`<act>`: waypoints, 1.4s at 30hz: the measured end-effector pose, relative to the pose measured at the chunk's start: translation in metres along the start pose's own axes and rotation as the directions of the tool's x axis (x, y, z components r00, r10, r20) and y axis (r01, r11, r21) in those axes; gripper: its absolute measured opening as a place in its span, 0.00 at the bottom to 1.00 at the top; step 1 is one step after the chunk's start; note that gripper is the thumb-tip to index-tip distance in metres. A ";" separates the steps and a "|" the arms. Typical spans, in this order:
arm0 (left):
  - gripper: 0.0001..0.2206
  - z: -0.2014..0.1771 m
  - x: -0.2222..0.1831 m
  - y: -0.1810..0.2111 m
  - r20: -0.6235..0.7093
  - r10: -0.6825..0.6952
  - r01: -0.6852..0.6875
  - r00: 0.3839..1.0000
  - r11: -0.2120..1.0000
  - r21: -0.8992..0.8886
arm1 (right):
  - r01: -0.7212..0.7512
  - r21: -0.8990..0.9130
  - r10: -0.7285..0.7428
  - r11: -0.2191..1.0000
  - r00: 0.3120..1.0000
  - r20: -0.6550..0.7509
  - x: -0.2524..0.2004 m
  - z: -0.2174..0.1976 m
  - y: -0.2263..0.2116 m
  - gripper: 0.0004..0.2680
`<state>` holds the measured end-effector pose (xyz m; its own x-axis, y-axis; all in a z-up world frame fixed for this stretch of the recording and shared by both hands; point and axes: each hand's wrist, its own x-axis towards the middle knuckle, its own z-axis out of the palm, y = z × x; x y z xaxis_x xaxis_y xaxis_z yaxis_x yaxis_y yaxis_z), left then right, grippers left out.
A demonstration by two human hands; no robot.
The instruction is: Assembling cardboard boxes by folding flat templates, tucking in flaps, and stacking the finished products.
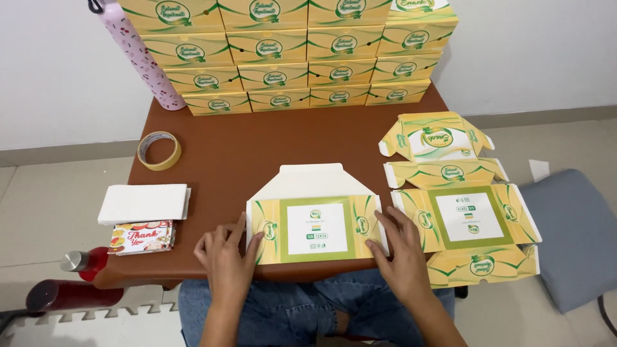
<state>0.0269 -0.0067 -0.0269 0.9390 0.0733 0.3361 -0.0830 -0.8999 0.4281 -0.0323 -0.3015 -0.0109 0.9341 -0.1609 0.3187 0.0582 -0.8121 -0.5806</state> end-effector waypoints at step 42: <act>0.34 -0.036 -0.016 -0.005 0.201 0.160 -0.154 0.966 0.987 -0.049 | 0.100 -0.151 -0.054 0.983 0.958 0.283 0.057 0.013 0.000 0.26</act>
<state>0.0008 0.0118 -0.0041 0.9612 -0.1598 0.2246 -0.2423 -0.8785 0.4118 0.0250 -0.3034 -0.0023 0.9910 0.0487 0.1248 0.0978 -0.8995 -0.4259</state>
